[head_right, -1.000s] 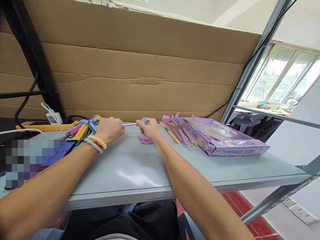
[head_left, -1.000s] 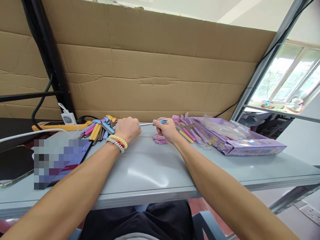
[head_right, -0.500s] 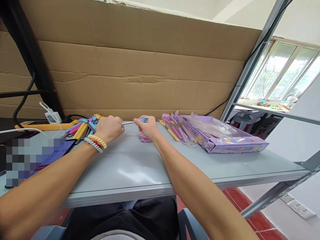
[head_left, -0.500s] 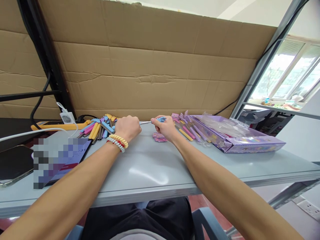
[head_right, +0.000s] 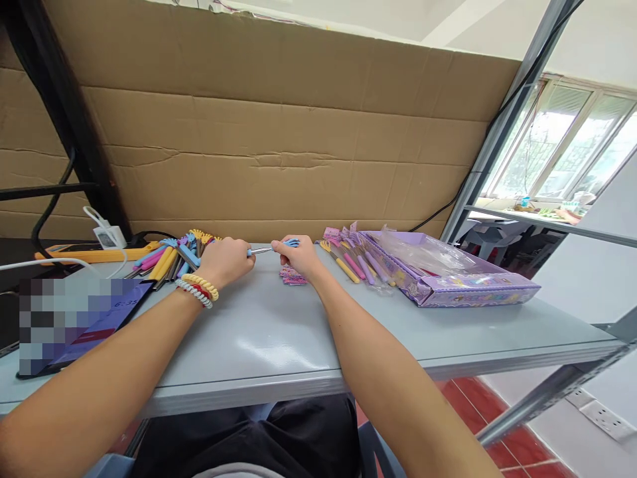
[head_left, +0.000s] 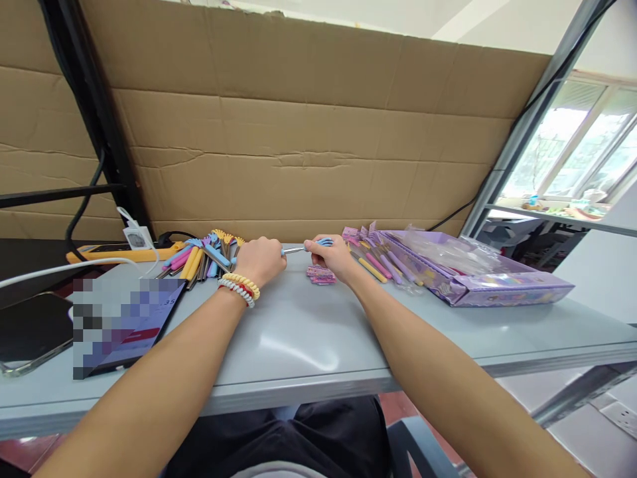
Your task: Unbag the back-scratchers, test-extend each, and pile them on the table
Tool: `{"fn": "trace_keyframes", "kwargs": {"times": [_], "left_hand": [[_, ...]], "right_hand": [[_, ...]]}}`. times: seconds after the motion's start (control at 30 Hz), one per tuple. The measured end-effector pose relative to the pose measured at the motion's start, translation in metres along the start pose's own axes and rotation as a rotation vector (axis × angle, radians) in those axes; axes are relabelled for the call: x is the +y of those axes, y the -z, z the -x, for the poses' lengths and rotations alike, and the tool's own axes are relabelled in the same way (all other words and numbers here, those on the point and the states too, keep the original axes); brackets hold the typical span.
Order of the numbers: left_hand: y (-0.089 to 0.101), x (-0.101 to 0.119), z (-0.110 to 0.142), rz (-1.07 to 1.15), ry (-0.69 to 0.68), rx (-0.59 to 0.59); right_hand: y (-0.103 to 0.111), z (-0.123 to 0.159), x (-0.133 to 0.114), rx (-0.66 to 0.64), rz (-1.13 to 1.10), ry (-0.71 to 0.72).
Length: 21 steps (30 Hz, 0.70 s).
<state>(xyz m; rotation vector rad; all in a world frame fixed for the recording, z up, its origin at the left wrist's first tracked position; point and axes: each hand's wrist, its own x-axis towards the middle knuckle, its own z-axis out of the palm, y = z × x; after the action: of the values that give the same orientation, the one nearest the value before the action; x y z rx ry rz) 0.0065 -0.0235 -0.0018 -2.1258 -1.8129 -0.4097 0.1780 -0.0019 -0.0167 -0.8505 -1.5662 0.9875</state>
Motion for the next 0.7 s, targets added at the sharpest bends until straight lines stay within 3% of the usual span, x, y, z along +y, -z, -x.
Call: {"fn": "trace_keyframes", "kwargs": {"times": [0.13,0.27,0.4,0.5,0.6,0.7], "left_hand": [[-0.007,0.004,-0.002,0.142,0.016,-0.002],[-0.012,0.021,-0.001,0.368,0.008,-0.012],[-0.016,0.036,0.003,0.519,-0.082,-0.046],[-0.018,0.043,0.007,0.623,-0.147,-0.061],[-0.018,0.049,0.009,0.690,-0.154,-0.080],[-0.015,0.057,0.010,0.819,-0.135,-0.079]], "right_hand": [[0.001,-0.002,0.000,0.001,-0.287,-0.069],[-0.009,0.000,-0.014,0.049,-0.543,0.026],[-0.025,0.004,-0.025,0.090,-0.663,0.016],[-0.032,0.004,-0.029,0.190,-0.703,0.001],[-0.033,0.005,-0.035,0.317,-0.703,-0.011],[-0.030,0.008,-0.043,0.362,-0.675,-0.015]]}}
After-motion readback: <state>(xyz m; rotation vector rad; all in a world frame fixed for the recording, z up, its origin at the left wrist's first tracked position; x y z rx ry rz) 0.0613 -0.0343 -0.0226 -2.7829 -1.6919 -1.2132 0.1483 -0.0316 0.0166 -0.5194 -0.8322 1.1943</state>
